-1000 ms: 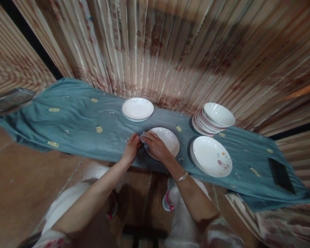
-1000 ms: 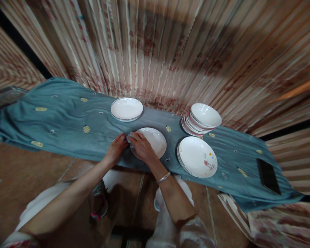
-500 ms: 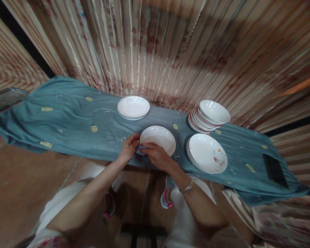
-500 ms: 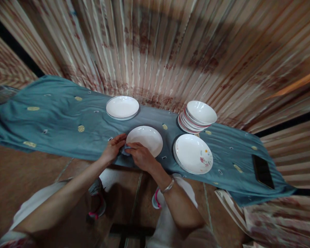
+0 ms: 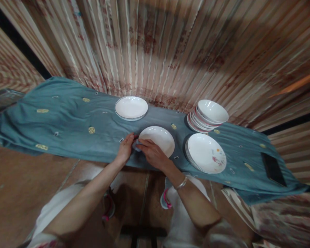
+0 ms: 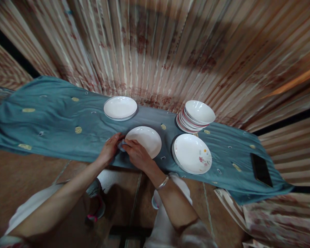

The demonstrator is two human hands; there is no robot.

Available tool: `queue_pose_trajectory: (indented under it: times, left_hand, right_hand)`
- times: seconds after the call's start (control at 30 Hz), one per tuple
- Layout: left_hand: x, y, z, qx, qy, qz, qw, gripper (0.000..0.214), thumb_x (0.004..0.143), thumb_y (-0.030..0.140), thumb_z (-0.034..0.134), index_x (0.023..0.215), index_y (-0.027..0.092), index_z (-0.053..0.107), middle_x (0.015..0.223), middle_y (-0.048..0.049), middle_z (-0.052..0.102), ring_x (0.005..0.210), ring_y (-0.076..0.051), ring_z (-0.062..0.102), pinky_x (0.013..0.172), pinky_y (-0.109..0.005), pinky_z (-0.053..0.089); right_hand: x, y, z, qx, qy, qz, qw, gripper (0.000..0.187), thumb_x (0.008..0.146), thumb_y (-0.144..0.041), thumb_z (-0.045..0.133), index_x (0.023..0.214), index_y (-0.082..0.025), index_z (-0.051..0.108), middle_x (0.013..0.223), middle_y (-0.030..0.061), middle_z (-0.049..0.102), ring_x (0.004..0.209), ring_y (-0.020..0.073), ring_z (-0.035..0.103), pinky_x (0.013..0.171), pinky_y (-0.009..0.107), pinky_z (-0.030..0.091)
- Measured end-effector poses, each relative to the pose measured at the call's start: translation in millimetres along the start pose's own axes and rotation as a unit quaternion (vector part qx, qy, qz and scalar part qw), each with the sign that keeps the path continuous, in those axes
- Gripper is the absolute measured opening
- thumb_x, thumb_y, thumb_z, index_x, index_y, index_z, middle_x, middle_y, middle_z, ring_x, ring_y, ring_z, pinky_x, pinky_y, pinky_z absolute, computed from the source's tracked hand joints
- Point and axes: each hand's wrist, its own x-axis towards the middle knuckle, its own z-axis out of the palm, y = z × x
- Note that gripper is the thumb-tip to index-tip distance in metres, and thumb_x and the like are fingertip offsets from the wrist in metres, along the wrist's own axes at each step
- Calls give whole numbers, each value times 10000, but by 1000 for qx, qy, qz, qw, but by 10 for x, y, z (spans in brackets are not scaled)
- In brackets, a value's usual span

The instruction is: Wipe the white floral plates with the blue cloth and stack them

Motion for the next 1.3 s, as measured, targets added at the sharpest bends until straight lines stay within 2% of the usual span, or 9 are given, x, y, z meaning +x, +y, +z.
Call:
queue_pose_trajectory:
  times: [0.1,0.2,0.33,0.5,0.57,0.7,0.93,1.1,1.3]
  left_hand:
    - [36,-58,-10,-2,14,-9,1000,488,810,538,667,1170,208,668,1208,-99,726,1121,-275,654,953,-387,514]
    - [68,-98,7,-31,17,-24,999,502,847,543,623,1216,203,622,1249,-106,695,1017,-238,678,880,-366,540]
    - [51,-67,29,-63,9,-33,997,494,849,508,633,1209,173,583,1242,-130,676,905,-199,698,875,-366,544]
    - [29,-40,-1,-57,-20,-21,998,580,651,320,827,1165,192,593,1158,-86,701,862,-164,679,892,-351,526]
    - [42,-57,-23,-41,-37,-14,998,601,575,243,852,1126,195,620,1122,-71,710,880,-169,672,909,-359,515]
    - [71,-95,-43,-35,-56,-5,998,565,530,200,847,1062,187,657,1072,-70,720,941,-203,671,948,-400,500]
    - [112,-135,-49,-32,-57,-1,998,563,524,201,846,1055,170,663,1082,-91,725,995,-240,682,981,-445,497]
    - [154,-176,-69,-19,-64,12,998,558,531,234,845,1054,177,661,1077,-90,731,990,-240,684,988,-456,496]
    - [172,-185,-60,-20,-65,17,998,558,514,260,845,1036,197,660,1042,-68,738,991,-238,678,985,-448,493]
  right_hand:
    - [91,45,31,-19,8,4,1000,481,889,16,430,1284,-158,642,1335,122,636,1245,210,577,1127,382,436]
    - [185,116,61,-36,17,17,999,444,906,-27,464,1310,-127,616,1365,140,615,1259,223,563,1127,379,429]
    - [306,218,51,-62,18,50,997,454,915,-17,440,1331,-96,602,1405,173,586,1266,241,551,1134,403,410]
    - [380,330,-44,-104,12,97,990,461,939,-5,377,1338,-91,592,1365,159,606,1160,241,576,1064,379,439]
    - [376,376,-84,-125,6,130,984,454,951,-9,366,1335,-93,591,1346,155,615,1124,238,579,1033,368,442]
    - [314,485,-160,-161,-1,197,967,414,992,-48,349,1313,-96,607,1311,140,634,1092,234,577,1013,355,419]
    - [127,648,-283,-201,-8,272,941,395,996,-38,356,1273,-81,634,1222,145,674,1076,227,601,1023,345,379]
    - [-9,662,-343,-215,-23,289,933,385,980,-41,367,1255,-54,638,1211,179,678,1109,242,599,1043,359,377]
    - [-214,574,-414,-239,-39,294,925,322,961,-45,399,1125,-72,675,1117,174,694,1068,250,599,985,374,412]
